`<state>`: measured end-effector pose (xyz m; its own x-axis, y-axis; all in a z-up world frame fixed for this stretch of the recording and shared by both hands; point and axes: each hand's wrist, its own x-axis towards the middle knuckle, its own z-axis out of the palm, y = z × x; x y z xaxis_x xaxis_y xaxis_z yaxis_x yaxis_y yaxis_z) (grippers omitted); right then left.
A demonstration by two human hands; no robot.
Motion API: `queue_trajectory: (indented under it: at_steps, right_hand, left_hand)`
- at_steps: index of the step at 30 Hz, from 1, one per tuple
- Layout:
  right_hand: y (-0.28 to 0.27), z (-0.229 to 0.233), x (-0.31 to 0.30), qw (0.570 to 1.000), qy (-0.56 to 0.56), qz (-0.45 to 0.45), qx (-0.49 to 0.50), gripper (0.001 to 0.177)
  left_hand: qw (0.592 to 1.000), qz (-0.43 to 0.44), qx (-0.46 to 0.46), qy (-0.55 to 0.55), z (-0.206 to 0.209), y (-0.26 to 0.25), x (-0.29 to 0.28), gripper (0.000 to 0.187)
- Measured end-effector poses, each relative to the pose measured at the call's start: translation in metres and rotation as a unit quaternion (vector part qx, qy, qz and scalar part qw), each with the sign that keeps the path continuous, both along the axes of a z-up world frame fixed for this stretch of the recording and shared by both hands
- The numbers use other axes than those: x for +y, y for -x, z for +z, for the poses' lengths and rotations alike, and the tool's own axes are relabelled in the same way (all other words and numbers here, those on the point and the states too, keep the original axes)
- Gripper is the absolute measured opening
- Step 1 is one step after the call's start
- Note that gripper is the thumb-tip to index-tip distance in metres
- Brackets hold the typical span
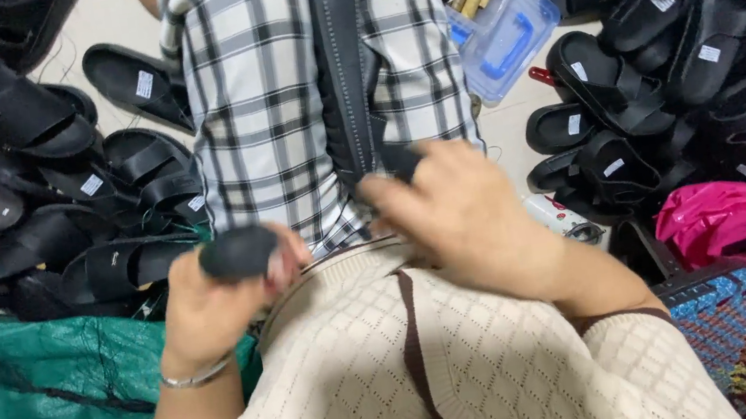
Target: Hand-sewing a strap onto a black sandal using a needle and thread while sitting on the floor.
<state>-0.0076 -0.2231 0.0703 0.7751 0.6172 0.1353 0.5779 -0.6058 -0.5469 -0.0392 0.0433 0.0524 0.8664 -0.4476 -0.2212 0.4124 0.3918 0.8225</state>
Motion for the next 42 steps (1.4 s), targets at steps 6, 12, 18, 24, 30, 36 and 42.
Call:
queue_trajectory:
  at_steps: [6, 12, 18, 24, 30, 36, 42]
  right_hand:
    - [0.004, -0.030, -0.015, 0.981, 0.174, -0.010, -0.089, 0.016]
    - [0.003, -0.028, -0.013, 0.978, 0.195, -0.013, -0.073, 0.013]
    - [0.008, -0.019, -0.020, 0.968, 0.247, -0.002, -0.048, 0.027]
    - [0.002, 0.050, -0.055, 0.934, 0.339, 0.040, 0.105, 0.061]
    - [0.019, -0.002, -0.062, 0.931, 0.008, -0.127, 0.341, 0.047]
    - [0.046, -0.072, -0.031, 0.842, -0.296, -0.288, 0.349, 0.014]
    - [0.032, -0.066, -0.024, 0.798, -0.405, -0.271, 0.354, 0.036]
  left_hand:
    - [0.970, 0.047, 0.062, -0.231, -0.036, -0.002, -0.029, 0.022]
    - [0.953, 0.083, 0.172, -0.237, -0.051, -0.003, -0.052, 0.027]
    - [0.961, -0.045, 0.159, -0.223, -0.038, -0.015, -0.046, 0.022]
    - [0.957, -0.022, 0.124, -0.262, -0.036, -0.013, -0.039, 0.021]
    - [0.797, 0.029, -0.282, -0.533, -0.039, -0.012, -0.064, 0.070]
    - [0.723, 0.013, -0.348, -0.597, -0.071, -0.004, -0.079, 0.076]
    - [0.700, 0.021, -0.359, -0.618, -0.075, -0.003, -0.080, 0.071]
